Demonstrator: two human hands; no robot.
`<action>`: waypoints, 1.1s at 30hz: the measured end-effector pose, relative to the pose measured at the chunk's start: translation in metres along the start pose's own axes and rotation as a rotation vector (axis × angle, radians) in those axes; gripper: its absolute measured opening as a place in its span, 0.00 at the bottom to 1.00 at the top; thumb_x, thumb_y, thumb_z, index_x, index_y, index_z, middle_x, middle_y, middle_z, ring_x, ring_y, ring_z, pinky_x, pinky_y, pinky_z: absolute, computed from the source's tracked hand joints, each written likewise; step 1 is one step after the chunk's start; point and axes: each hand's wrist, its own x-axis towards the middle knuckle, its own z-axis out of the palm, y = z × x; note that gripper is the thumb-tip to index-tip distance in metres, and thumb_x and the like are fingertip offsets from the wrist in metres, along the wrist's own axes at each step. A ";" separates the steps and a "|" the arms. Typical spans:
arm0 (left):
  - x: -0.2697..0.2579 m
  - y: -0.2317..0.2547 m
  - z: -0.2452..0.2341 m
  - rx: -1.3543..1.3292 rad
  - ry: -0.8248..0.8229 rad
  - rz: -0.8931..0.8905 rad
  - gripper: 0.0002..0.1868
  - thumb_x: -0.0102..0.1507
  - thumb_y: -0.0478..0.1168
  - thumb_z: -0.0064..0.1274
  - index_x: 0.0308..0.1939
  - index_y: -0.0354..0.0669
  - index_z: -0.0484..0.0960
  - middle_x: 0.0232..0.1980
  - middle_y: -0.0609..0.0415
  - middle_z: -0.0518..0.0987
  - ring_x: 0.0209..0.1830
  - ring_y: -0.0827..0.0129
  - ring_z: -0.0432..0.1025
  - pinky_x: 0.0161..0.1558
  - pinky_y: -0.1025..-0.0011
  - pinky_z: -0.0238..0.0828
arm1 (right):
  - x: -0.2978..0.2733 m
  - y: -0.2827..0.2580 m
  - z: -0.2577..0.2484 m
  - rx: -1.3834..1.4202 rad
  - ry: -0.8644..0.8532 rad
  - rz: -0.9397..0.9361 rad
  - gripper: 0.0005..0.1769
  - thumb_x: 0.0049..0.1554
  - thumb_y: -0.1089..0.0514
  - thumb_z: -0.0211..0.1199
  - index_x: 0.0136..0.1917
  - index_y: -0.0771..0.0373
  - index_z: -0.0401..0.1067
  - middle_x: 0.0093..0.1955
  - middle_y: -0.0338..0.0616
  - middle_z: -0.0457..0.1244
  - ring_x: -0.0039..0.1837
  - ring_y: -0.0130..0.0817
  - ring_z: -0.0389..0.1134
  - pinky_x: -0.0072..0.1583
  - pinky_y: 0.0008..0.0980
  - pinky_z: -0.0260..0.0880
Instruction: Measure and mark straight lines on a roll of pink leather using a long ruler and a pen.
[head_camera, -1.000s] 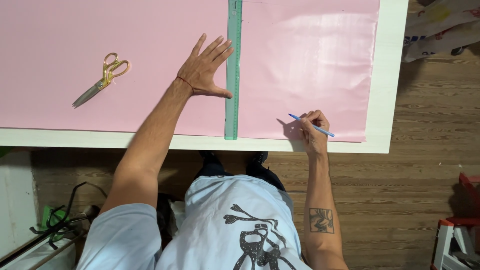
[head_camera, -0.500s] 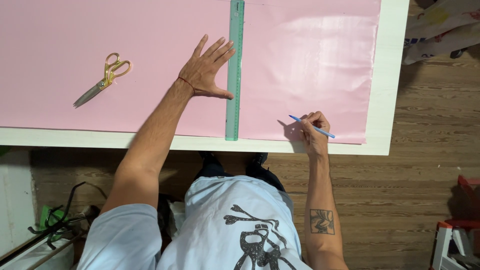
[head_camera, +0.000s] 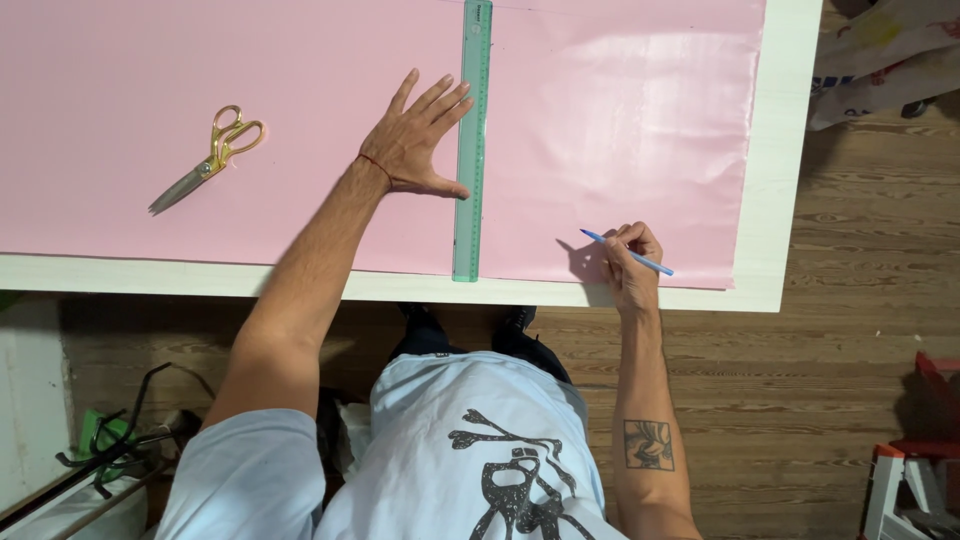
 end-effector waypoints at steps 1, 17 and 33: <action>0.000 0.000 0.000 -0.002 -0.005 -0.005 0.77 0.42 0.95 0.37 0.78 0.43 0.58 0.83 0.50 0.54 0.83 0.60 0.46 0.80 0.45 0.26 | 0.002 0.002 -0.001 -0.019 0.003 -0.002 0.11 0.57 0.66 0.69 0.38 0.58 0.68 0.31 0.36 0.61 0.27 0.16 0.52 0.26 0.17 0.52; 0.002 0.004 -0.022 0.018 -0.087 -0.024 0.73 0.45 0.92 0.41 0.79 0.46 0.52 0.83 0.52 0.51 0.83 0.62 0.43 0.80 0.46 0.26 | 0.199 -0.001 0.195 -0.091 -0.090 -0.208 0.07 0.61 0.64 0.65 0.46 0.64 0.67 0.45 0.46 0.69 0.51 0.32 0.78 0.41 0.32 0.80; 0.001 0.001 -0.015 -0.001 -0.066 -0.034 0.75 0.42 0.94 0.40 0.79 0.46 0.54 0.82 0.53 0.52 0.83 0.63 0.43 0.80 0.45 0.26 | 0.242 0.026 0.206 -0.348 0.036 -0.313 0.07 0.62 0.64 0.66 0.44 0.66 0.69 0.39 0.44 0.67 0.33 0.26 0.71 0.30 0.23 0.70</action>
